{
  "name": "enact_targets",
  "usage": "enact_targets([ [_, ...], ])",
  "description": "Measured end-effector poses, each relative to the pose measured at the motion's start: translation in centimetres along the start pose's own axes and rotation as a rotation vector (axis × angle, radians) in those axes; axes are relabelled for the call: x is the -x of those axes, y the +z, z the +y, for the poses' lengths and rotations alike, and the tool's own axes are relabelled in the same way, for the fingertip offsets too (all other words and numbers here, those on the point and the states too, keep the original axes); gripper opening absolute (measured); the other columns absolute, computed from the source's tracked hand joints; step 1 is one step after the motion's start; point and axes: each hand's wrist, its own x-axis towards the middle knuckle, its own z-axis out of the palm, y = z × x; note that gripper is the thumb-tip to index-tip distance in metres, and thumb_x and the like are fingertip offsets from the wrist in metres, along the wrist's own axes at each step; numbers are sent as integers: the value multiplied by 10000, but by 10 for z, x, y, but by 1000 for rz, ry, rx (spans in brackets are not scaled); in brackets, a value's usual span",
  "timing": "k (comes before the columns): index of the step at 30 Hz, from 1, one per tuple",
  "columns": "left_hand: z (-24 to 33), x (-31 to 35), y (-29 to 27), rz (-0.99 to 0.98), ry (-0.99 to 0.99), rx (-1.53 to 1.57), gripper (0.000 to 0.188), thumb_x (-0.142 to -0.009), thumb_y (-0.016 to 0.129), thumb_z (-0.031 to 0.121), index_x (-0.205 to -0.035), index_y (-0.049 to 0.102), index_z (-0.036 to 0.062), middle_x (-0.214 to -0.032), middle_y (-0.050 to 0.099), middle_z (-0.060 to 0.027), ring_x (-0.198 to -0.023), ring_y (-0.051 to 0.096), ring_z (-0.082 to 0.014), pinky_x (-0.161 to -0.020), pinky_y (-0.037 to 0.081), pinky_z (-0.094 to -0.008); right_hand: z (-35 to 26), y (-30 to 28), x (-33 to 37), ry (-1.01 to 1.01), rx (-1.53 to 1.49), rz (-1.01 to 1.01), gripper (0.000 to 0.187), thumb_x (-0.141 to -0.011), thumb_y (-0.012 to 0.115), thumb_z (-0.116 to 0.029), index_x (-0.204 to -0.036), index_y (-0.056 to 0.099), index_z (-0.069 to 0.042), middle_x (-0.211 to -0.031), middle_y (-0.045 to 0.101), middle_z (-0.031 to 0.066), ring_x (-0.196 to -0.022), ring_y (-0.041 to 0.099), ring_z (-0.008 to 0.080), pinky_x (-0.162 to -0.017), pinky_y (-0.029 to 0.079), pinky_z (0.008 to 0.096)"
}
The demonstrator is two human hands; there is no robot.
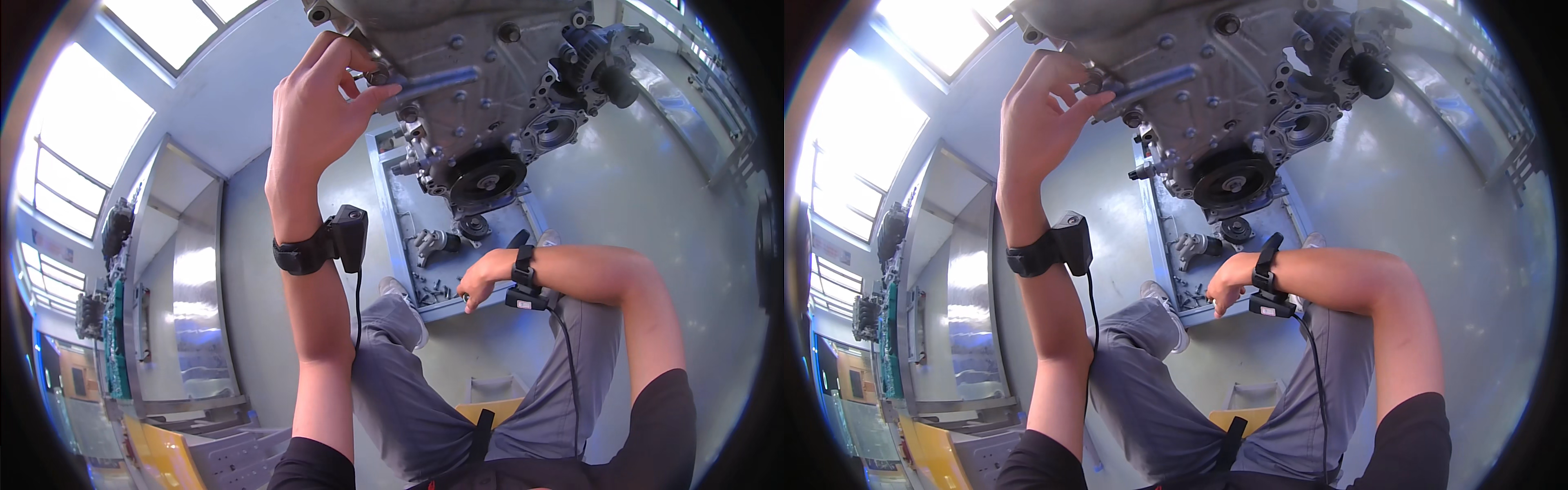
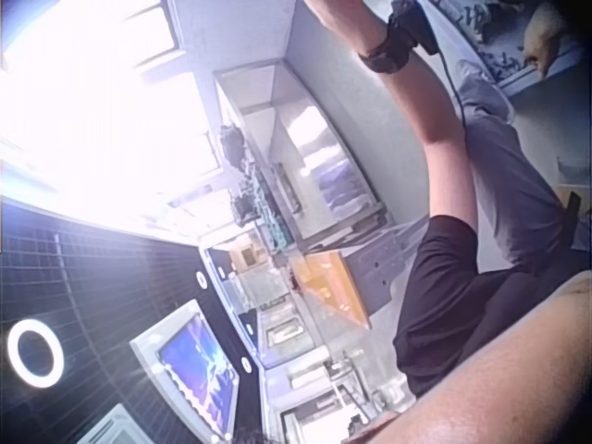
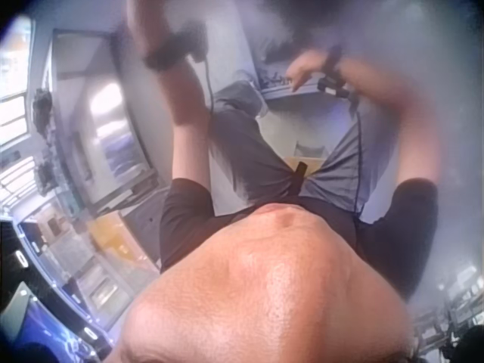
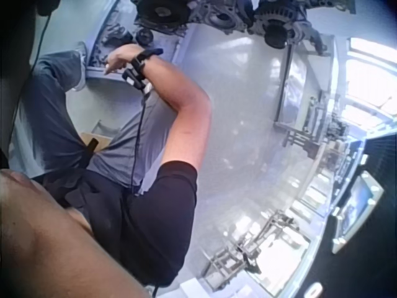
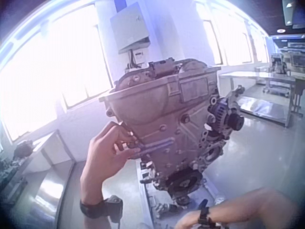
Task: Assembling a car engine by installing parts and tightening bolts using a wrench.
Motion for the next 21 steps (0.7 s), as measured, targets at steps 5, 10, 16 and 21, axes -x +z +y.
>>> enact_targets([
  [5,-2,2,-3,-21,49,37,314,-728,894,156,-997,748,87,-1058,711,-6,-694,639,-106,-606,497,-274,1,0,-2,-41,36,43,657,-990,558,-529,-1432,512,-45,-1267,654,161,-1031,691,321,-908,547,473],
  [10,-4,0,-1,-8,72,30,336,-733,900,145,-1033,761,89,-1081,713,-15,-707,633,-86,-599,487,-248,4,2,-6,-51,49,43,647,-991,557,-527,-1411,524,-36,-1231,665,154,-1014,693,312,-894,552,462],
  [16,-4,2,2,10,54,67,317,-716,903,156,-987,755,86,-1033,707,-8,-674,625,-101,-588,484,-271,4,2,-5,-42,37,46,649,-993,550,-537,-1410,526,-40,-1226,664,154,-1007,694,312,-896,551,465],
  [21,-7,0,6,60,103,60,392,-673,921,201,-1007,738,107,-993,697,1,-636,622,-135,-581,492,-311,4,2,-6,-44,35,35,671,-992,548,-534,-1439,504,-36,-1242,659,162,-1014,692,323,-901,550,469],
])
